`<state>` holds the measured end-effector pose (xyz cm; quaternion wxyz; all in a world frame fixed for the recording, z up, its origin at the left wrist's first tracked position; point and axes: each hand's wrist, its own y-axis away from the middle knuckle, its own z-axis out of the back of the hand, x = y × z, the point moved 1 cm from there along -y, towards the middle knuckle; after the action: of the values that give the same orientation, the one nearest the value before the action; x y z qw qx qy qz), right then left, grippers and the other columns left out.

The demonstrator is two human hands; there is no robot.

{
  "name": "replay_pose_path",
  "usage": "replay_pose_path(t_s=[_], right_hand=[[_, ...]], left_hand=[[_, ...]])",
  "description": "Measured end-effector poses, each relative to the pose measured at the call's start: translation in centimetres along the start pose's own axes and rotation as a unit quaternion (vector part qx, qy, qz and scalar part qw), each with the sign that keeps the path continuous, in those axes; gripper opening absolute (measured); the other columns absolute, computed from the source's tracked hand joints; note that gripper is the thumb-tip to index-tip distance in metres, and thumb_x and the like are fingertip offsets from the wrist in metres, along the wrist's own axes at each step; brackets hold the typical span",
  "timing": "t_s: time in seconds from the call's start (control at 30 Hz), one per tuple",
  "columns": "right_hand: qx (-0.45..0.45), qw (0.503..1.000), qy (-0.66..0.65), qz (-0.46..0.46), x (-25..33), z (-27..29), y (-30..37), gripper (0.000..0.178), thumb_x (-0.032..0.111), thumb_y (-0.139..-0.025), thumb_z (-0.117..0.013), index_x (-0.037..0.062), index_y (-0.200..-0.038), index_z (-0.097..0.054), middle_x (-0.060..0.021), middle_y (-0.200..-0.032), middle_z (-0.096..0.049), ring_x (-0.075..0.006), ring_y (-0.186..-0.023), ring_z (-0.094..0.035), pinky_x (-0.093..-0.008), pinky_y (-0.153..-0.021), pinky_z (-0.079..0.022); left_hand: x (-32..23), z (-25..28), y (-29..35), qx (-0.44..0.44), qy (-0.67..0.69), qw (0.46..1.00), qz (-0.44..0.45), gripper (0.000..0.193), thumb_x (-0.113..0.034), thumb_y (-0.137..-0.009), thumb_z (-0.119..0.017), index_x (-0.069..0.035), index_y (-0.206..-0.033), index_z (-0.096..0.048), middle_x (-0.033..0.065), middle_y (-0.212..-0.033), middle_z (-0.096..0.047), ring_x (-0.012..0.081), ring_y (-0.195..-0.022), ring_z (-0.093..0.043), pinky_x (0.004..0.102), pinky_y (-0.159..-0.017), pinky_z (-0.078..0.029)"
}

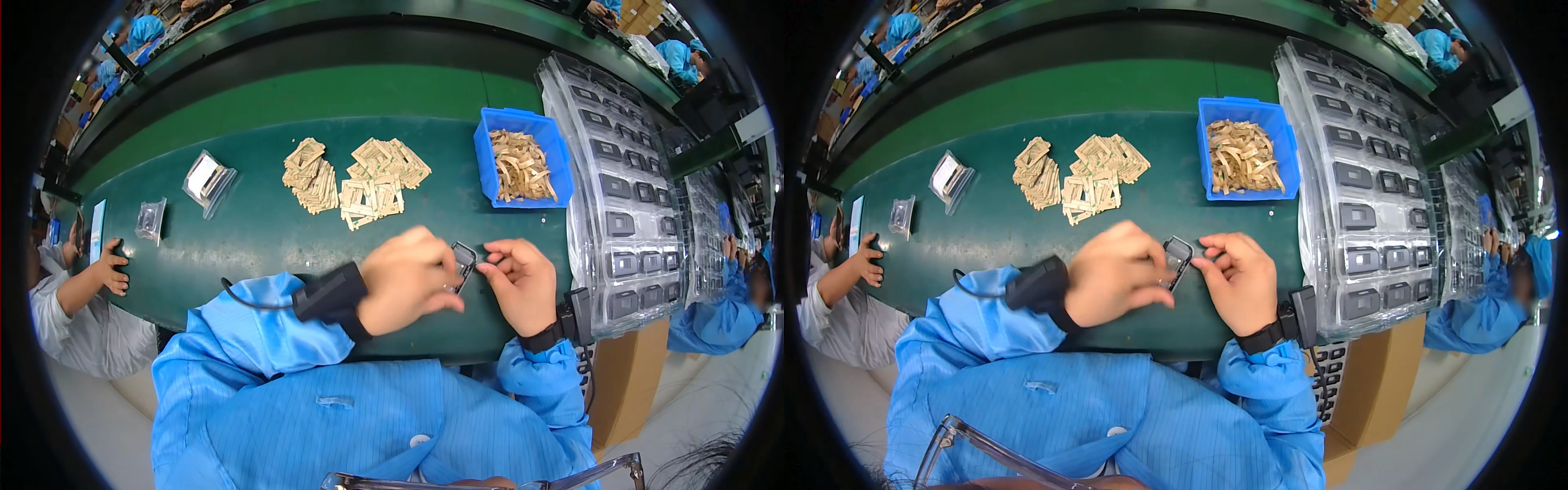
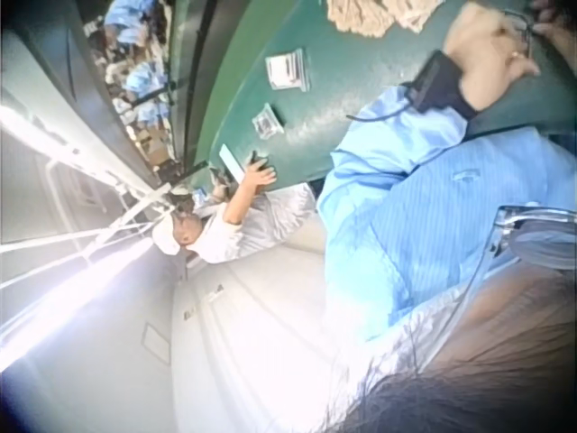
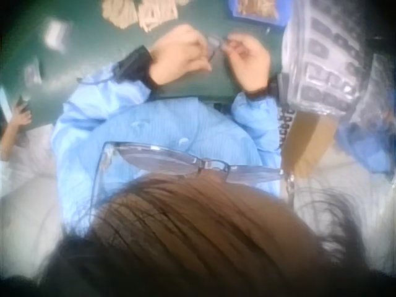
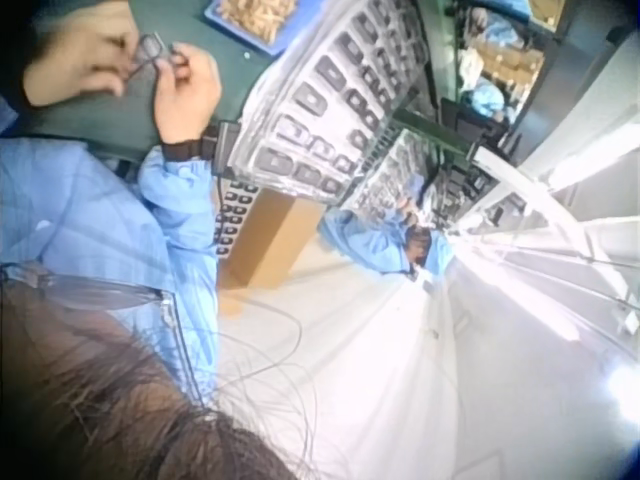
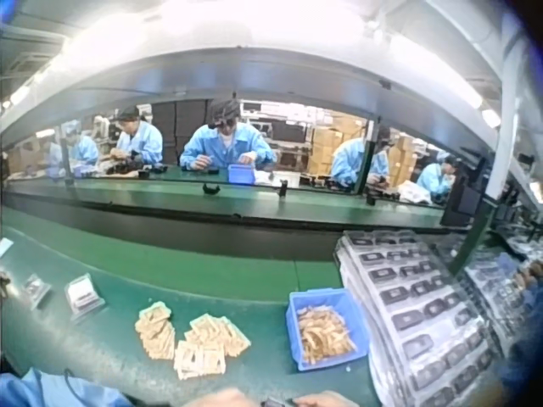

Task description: Assembling small plastic and rubber components onto electronic or mechanical casings at a factory workbench.

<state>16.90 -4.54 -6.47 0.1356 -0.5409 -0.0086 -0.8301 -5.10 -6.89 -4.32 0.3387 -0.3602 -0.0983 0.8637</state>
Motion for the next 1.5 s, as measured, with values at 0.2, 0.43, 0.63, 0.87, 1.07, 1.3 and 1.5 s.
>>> replay_pose_path(t_s=[0.2, 0.43, 0.63, 0.87, 1.07, 1.3, 1.5], right_hand=[[-0.006, 0.982, -0.109, -0.156, 0.7, -1.2, 0.1, 0.027, -0.002, -0.085, -0.073, -0.0052, -0.111, -0.068, -0.0043, -0.079, -0.067, -0.0064, -0.062, -0.062, -0.021, -0.058, -0.05], [-0.016, 0.992, -0.04, -0.115, 0.3, -1.7, 0.0, 0.016, 0.001, -0.083, -0.075, -0.0025, -0.098, -0.072, -0.0045, -0.072, -0.066, -0.0069, -0.056, -0.059, -0.0226, -0.052, -0.047], [-0.031, 0.993, 0.054, -0.098, 1.2, -2.4, 0.3, 0.021, 0.01, -0.076, -0.077, -0.0009, -0.092, -0.07, -0.0073, -0.071, -0.064, -0.0131, -0.052, -0.059, -0.0278, -0.05, -0.047], [-0.075, 0.964, 0.248, 0.051, 3.5, -3.9, 1.6, 0.032, 0.008, -0.074, -0.064, 0.0044, -0.106, -0.06, -0.0135, -0.084, -0.058, -0.037, -0.063, -0.06, -0.0467, -0.057, -0.049], [-0.062, 0.938, 0.335, 0.057, 3.0, -4.1, -0.4, 0.025, 0.003, -0.076, -0.062, 0.0069, -0.101, -0.059, -0.0137, -0.086, -0.059, -0.0339, -0.061, -0.06, -0.0431, -0.057, -0.05], [0.089, 0.952, -0.274, -0.098, 4.1, -0.4, -1.4, 0.033, -0.005, -0.093, -0.057, 0.0023, -0.125, -0.055, -0.0075, -0.103, -0.066, -0.0089, -0.068, -0.062, -0.0219, -0.056, -0.048], [-0.082, 0.959, -0.268, 0.039, 5.2, 1.5, -3.6, 0.022, 0.0, -0.1, -0.053, -0.0001, -0.121, -0.052, -0.0138, -0.107, -0.067, -0.0134, -0.078, -0.068, -0.0211, -0.06, -0.053]], left_hand=[[2.8, 0.5, -1.4, -0.032, 0.07, 0.985, 0.154, 0.027, -0.015, -0.079, -0.079, -0.007, -0.105, -0.075, 0.0071, -0.097, -0.071, 0.0262, -0.093, -0.06, 0.0359, -0.083, -0.05], [2.2, 0.0, -2.9, 0.023, 0.014, 0.985, 0.172, 0.022, -0.02, -0.077, -0.079, -0.014, -0.098, -0.079, 0.0011, -0.092, -0.073, 0.024, -0.089, -0.06, 0.0362, -0.079, -0.05], [1.7, -0.4, -1.8, -0.003, -0.013, 0.986, 0.168, 0.021, -0.018, -0.08, -0.073, -0.011, -0.1, -0.078, 0.0039, -0.09, -0.071, 0.0261, -0.086, -0.06, 0.0377, -0.076, -0.051], [1.0, -1.2, -1.3, -0.034, -0.052, 0.993, 0.099, 0.033, -0.009, -0.076, -0.068, -0.008, -0.109, -0.072, 0.0056, -0.094, -0.066, 0.0275, -0.084, -0.06, 0.0376, -0.076, -0.05], [2.0, -2.5, -1.8, -0.077, -0.09, 0.99, 0.073, 0.024, -0.007, -0.077, -0.069, -0.007, -0.101, -0.072, 0.008, -0.085, -0.064, 0.0288, -0.078, -0.063, 0.0378, -0.069, -0.051], [0.2, 1.2, -4.6, -0.096, 0.087, 0.992, 0.001, 0.019, -0.006, -0.085, -0.07, -0.004, -0.104, -0.073, 0.0111, -0.091, -0.068, 0.0289, -0.08, -0.068, 0.0352, -0.069, -0.054], [0.5, 3.0, -10.5, -0.085, 0.285, 0.938, 0.177, 0.018, -0.011, -0.093, -0.069, 0.004, -0.104, -0.073, 0.0081, -0.094, -0.075, 0.0114, -0.085, -0.067, 0.0276, -0.077, -0.055]])
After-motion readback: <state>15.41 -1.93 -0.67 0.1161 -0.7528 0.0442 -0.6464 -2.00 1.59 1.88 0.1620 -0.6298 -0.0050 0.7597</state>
